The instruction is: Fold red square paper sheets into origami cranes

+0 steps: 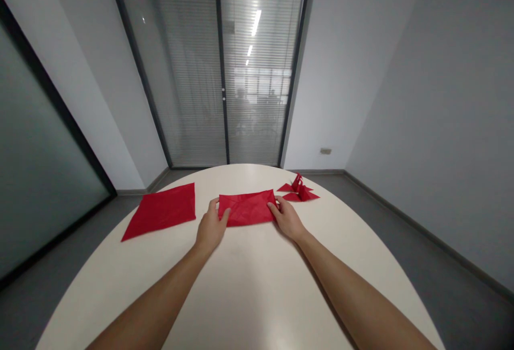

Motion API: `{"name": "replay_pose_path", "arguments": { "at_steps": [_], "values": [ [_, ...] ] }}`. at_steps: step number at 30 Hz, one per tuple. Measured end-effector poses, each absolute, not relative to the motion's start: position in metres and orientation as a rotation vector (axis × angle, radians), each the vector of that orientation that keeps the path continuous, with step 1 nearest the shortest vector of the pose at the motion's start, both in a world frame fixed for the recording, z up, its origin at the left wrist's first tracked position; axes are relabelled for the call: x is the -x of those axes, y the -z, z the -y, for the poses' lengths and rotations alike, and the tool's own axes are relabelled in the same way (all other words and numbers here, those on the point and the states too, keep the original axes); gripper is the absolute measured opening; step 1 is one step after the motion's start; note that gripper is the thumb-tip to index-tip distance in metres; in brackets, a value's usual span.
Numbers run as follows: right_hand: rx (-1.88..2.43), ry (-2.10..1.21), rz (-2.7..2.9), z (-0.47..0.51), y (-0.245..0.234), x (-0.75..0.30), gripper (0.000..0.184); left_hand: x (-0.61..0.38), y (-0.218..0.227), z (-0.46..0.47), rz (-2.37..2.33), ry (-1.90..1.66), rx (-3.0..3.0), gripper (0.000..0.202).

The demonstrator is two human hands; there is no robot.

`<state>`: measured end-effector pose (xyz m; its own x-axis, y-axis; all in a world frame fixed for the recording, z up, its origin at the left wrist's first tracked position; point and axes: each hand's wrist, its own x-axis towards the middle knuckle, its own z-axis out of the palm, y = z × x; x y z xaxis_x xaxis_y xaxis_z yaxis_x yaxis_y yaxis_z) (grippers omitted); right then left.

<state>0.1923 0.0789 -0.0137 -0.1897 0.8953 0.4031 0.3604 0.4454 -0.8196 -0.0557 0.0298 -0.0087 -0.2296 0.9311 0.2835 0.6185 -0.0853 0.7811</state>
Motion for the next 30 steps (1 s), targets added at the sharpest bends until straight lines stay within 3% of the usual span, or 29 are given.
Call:
{"name": "replay_pose_path", "arguments": {
  "at_steps": [5, 9, 12, 15, 19, 23, 26, 30],
  "values": [
    [1.216, -0.598, 1.841, -0.075, 0.013, -0.192, 0.036, 0.053, 0.005, -0.026, -2.075, -1.075, -1.764, 0.045],
    [1.284, -0.505, 1.943, -0.070, 0.008, -0.191, 0.042, 0.054, 0.000, -0.025, -2.082, -1.330, -1.975, 0.046],
    [1.323, -0.472, 1.973, -0.068, 0.008, -0.189, 0.050, 0.050, -0.003, -0.021, -1.828, -1.475, -2.300, 0.038],
    [1.329, -0.484, 1.994, -0.068, 0.011, -0.188, 0.058, 0.044, 0.002, -0.017, -1.539, -1.138, -2.534, 0.042],
    [1.351, -0.309, 1.968, -0.068, 0.008, -0.188, 0.064, 0.039, 0.014, -0.018, -1.660, -0.714, -2.471, 0.052],
    [1.207, -0.005, 2.014, -0.057, -0.006, -0.183, 0.056, 0.038, 0.018, -0.021, -1.640, -0.595, -2.475, 0.052],
    [1.075, -0.097, 2.193, -0.045, -0.011, -0.173, 0.049, 0.037, 0.016, -0.021, -1.559, -0.657, -2.512, 0.046],
    [1.136, -0.356, 2.507, -0.037, -0.004, -0.165, 0.064, 0.034, 0.015, -0.021, -1.548, -0.673, -2.516, 0.046]
  ]
}}
